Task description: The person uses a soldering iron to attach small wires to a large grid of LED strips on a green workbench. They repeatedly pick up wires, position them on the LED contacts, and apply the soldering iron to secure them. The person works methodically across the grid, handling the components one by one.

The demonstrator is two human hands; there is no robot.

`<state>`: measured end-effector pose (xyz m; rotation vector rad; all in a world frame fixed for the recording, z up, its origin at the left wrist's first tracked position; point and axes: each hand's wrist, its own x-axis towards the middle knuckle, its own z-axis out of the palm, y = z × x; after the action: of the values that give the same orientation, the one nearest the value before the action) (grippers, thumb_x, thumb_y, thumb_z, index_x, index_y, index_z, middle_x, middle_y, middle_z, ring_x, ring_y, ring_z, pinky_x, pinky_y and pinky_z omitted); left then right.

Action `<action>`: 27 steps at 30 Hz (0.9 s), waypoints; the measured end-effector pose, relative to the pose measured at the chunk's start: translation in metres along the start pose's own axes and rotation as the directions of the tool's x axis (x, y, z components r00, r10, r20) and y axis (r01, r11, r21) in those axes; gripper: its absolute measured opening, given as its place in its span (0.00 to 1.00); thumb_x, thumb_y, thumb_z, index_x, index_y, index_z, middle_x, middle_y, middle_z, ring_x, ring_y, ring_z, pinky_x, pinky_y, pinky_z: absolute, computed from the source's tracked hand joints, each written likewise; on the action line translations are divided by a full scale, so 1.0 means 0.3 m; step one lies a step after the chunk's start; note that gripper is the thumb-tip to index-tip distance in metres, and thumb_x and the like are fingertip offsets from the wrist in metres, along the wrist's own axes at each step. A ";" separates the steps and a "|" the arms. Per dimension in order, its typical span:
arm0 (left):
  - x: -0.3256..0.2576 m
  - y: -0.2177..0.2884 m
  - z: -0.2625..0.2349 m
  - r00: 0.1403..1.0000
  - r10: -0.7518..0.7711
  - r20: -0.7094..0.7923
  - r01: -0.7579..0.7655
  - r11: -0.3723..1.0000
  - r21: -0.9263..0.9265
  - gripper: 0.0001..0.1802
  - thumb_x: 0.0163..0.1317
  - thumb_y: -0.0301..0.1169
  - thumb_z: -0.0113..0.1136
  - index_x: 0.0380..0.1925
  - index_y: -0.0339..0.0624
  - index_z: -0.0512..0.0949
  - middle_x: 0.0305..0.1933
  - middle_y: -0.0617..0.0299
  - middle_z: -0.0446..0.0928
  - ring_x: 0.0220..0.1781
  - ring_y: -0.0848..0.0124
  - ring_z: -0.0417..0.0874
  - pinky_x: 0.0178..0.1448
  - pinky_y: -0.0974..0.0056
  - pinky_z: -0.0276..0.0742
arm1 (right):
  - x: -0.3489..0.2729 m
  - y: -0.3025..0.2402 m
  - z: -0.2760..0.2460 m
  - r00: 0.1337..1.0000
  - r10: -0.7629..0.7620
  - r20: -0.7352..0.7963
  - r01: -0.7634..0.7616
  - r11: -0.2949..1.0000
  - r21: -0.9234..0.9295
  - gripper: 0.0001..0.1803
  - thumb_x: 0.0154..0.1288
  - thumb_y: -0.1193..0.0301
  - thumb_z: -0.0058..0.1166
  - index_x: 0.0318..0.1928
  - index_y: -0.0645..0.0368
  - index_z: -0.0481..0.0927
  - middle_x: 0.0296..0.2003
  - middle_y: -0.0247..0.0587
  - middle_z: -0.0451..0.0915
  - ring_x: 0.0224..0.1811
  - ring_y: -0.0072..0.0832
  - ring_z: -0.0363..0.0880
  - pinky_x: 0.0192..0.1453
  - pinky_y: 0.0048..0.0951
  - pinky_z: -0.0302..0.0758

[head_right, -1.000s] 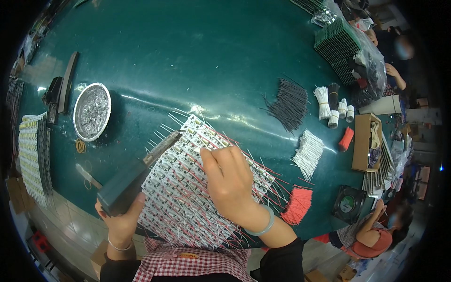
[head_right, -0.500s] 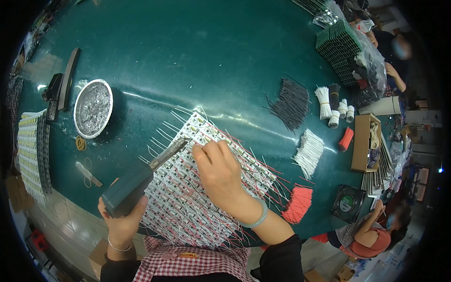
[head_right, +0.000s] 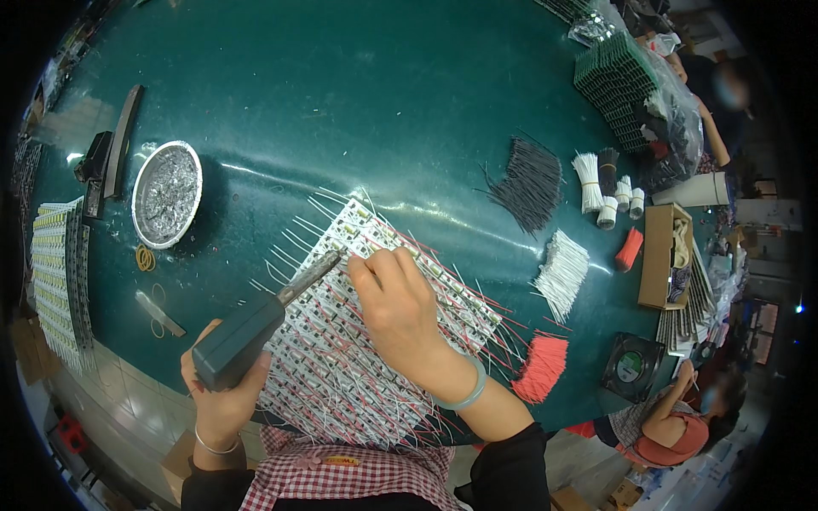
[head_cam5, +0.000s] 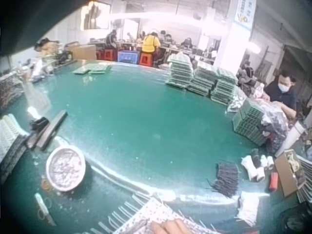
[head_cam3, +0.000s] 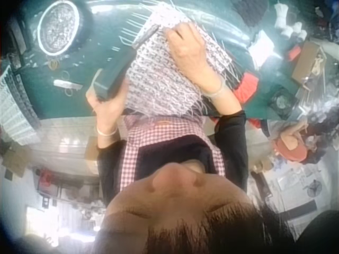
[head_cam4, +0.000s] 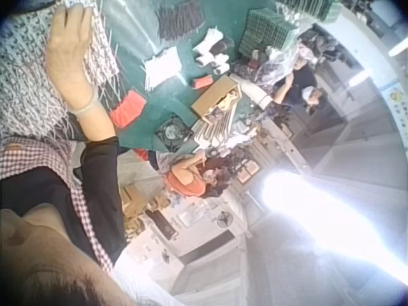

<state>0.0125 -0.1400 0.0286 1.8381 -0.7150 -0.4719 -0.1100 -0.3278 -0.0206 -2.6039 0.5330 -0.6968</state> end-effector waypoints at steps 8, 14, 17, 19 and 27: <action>0.006 0.007 -0.003 0.999 0.050 0.009 -0.050 0.997 0.051 0.08 0.46 0.19 0.69 0.29 0.32 0.82 0.27 0.56 0.78 0.27 0.66 0.80 0.33 0.66 0.74 | -0.004 0.004 0.002 0.999 -0.044 0.024 0.044 0.998 -0.034 0.17 0.51 0.82 0.57 0.44 0.67 0.80 0.33 0.41 0.72 0.35 0.35 0.72 0.33 0.32 0.72; -0.002 0.004 -0.031 0.999 0.035 0.001 -0.035 0.996 0.079 0.10 0.45 0.19 0.70 0.31 0.30 0.82 0.29 0.54 0.79 0.28 0.66 0.80 0.33 0.66 0.74 | -0.001 -0.001 0.001 0.999 -0.037 0.019 0.038 0.999 -0.035 0.16 0.51 0.82 0.58 0.44 0.67 0.80 0.33 0.41 0.72 0.35 0.35 0.72 0.33 0.33 0.72; -0.005 0.007 -0.027 1.000 0.026 -0.014 -0.025 0.998 0.051 0.12 0.44 0.19 0.70 0.32 0.29 0.82 0.31 0.52 0.80 0.30 0.65 0.81 0.34 0.66 0.75 | -0.003 0.000 0.000 0.999 -0.037 0.017 0.037 0.999 -0.038 0.16 0.52 0.82 0.58 0.44 0.67 0.79 0.33 0.41 0.72 0.35 0.36 0.73 0.33 0.33 0.73; -0.008 0.008 -0.025 1.000 0.009 -0.023 -0.009 1.000 0.022 0.13 0.44 0.19 0.70 0.32 0.28 0.82 0.33 0.51 0.81 0.31 0.65 0.82 0.36 0.66 0.76 | -0.004 0.000 0.004 0.999 -0.035 0.005 0.036 0.999 -0.041 0.16 0.51 0.81 0.58 0.43 0.67 0.80 0.33 0.40 0.72 0.35 0.35 0.73 0.33 0.33 0.72; -0.018 0.006 -0.043 1.000 0.018 -0.024 -0.016 0.998 0.058 0.14 0.45 0.19 0.70 0.34 0.27 0.82 0.36 0.50 0.82 0.33 0.65 0.82 0.39 0.65 0.78 | -0.014 -0.026 -0.041 0.996 -0.063 -0.062 0.057 0.994 -0.097 0.17 0.50 0.78 0.57 0.43 0.64 0.80 0.33 0.38 0.74 0.36 0.35 0.74 0.36 0.34 0.71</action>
<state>0.0158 -0.1279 0.0350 1.8876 -0.7340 -0.4206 -0.1180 -0.3227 -0.0089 -2.7037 0.5207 -0.7964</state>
